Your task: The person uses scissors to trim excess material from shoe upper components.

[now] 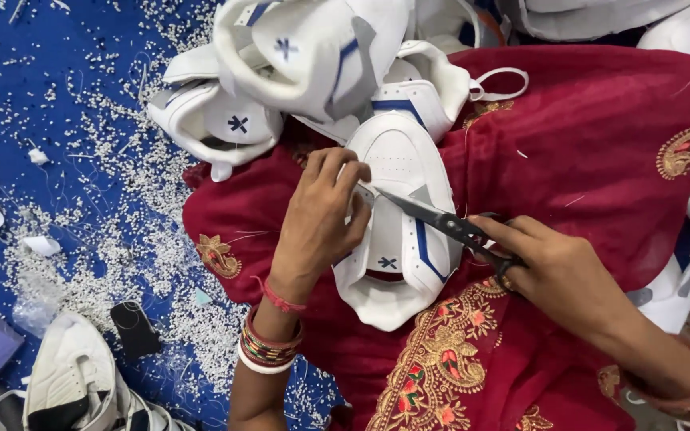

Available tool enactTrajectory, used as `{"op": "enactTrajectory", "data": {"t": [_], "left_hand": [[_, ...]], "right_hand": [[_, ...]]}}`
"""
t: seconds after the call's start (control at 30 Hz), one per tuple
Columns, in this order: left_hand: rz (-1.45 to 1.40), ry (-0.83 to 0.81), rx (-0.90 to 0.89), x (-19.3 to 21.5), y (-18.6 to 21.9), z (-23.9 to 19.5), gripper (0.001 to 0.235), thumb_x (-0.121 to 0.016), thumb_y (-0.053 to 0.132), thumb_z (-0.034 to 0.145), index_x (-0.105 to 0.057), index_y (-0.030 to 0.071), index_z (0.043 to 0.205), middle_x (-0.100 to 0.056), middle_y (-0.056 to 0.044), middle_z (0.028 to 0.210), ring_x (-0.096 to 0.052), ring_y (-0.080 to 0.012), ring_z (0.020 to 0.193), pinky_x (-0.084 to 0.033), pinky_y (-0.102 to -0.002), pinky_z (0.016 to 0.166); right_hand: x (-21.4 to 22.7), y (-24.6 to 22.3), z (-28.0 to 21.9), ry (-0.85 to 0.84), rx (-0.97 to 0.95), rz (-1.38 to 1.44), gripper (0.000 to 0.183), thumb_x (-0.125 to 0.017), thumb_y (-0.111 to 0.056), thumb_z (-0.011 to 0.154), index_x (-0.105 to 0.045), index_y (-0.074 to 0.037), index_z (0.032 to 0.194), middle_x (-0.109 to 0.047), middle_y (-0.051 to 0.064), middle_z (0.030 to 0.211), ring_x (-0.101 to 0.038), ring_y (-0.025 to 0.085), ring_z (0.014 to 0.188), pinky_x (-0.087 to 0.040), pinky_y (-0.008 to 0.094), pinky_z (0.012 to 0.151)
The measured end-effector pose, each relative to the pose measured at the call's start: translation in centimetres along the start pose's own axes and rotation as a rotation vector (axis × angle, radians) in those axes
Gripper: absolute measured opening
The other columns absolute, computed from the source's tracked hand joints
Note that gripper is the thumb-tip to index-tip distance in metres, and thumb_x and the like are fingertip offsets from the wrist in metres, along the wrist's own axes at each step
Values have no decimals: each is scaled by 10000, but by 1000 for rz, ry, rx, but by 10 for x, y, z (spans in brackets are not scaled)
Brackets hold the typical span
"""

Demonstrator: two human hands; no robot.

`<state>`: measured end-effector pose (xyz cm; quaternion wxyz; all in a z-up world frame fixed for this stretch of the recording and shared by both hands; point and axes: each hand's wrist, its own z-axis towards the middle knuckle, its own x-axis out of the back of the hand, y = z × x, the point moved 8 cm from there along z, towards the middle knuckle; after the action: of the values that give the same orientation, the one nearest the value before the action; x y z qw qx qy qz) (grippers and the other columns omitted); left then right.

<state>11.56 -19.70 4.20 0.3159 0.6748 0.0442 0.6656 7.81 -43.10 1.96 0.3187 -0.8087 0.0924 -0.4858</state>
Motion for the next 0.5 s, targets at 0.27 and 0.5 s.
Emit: {"op": "enactTrajectory", "data": {"t": [0.27,0.5], "left_hand": [[-171,29,-89,-14,24,14,259,-764,142,860,-696,107,1108,-560,-113,1245,-486,-359,1218,-445,-469,1056],[-429,31,127,-30,-4,10,145,-703,120,951,-660,61,1076,-624,-57,1236,-522,-284,1202,-490,-373,972]], "right_hand": [[22,43,-43,277,-240,109,577,-816,-135,753,-678,-161,1313,-610,80,798,-575,220,654,-475,363,560],[3,42,-46,152,-101,76,738,-680,26,648,-653,-223,1342,-624,62,880,-638,234,633,-523,379,589]]}}
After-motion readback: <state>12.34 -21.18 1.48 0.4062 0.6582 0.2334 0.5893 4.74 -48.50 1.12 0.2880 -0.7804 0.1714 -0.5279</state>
